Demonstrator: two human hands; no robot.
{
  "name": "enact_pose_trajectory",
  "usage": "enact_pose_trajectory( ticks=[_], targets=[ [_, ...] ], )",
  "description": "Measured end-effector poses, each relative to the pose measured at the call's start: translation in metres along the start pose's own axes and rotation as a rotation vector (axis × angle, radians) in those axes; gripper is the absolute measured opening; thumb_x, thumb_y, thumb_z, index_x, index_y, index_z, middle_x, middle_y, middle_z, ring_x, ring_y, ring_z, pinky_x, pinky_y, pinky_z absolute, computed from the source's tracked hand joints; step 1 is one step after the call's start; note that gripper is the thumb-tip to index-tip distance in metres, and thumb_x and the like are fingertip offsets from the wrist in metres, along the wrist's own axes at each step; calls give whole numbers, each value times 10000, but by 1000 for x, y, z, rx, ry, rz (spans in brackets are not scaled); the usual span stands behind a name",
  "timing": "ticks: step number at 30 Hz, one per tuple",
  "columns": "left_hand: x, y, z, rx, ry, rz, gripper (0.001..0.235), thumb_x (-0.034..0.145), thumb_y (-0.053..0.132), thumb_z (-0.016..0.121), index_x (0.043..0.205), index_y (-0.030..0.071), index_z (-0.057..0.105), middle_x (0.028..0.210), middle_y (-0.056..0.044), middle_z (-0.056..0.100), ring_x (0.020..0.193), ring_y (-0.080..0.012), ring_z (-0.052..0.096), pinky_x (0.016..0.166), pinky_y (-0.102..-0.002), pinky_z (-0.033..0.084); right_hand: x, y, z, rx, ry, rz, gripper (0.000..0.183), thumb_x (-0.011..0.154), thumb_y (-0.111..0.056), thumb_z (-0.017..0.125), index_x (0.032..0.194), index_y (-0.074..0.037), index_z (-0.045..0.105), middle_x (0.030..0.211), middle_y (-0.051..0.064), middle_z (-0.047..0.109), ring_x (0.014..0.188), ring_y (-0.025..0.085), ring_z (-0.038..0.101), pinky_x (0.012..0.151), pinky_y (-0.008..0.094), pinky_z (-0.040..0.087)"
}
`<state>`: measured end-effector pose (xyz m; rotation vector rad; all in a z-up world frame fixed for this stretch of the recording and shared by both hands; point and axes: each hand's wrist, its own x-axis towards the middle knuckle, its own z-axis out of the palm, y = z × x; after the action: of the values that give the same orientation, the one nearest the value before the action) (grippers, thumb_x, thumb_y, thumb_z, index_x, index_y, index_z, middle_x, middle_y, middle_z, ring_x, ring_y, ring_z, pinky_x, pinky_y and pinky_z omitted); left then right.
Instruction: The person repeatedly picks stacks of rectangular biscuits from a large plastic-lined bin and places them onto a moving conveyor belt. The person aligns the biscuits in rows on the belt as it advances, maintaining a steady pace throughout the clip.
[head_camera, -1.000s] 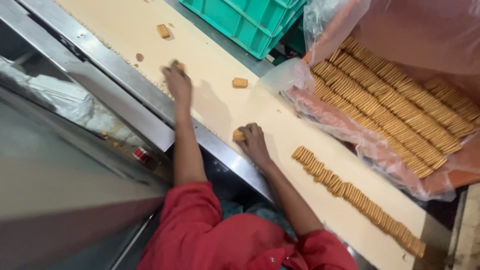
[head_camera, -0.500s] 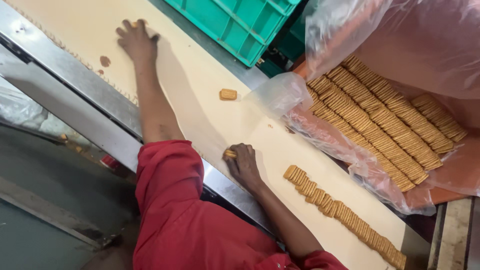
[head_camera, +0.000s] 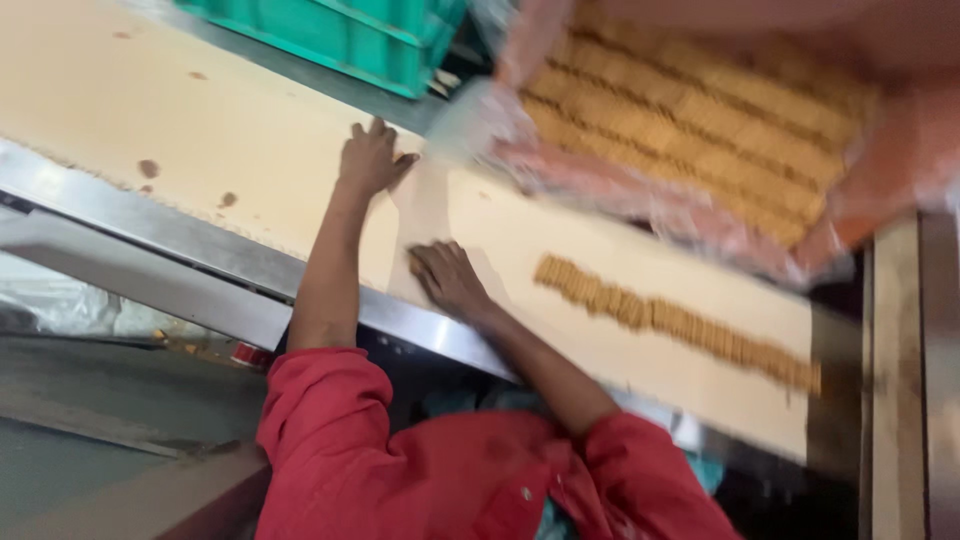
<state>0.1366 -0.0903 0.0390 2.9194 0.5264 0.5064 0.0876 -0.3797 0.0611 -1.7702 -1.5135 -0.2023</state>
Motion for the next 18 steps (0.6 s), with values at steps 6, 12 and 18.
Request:
enact_pose_trajectory(
  ticks=[6,12,18],
  targets=[
    [-61,83,-11,34,-54,-57,495,770,366,779,1107,25,657,1190,-162,589,1112,-444,553,738,-502,580,-14,12,-37,-84,-74,390,266,961,-196,598,1199,-94,659,1063,139,660,1014,339,605,905,470,473],
    [-120,175,10,-164,-65,-8,269,975,295,667,1197,142,672,1201,-146,616,1083,-407,582,786,-513,577,-34,45,-52,19,16,665,374,1022,-178,529,1370,-44,567,1298,230,593,1187,402,587,1010,471,477],
    [-141,209,-22,-190,-120,64,464,830,381,761,1223,152,669,1179,-153,589,1098,-401,553,784,-522,559,-81,68,-82,150,34,492,625,932,-112,579,1536,-75,424,1566,199,444,1457,377,442,1197,451,363]
  ],
)
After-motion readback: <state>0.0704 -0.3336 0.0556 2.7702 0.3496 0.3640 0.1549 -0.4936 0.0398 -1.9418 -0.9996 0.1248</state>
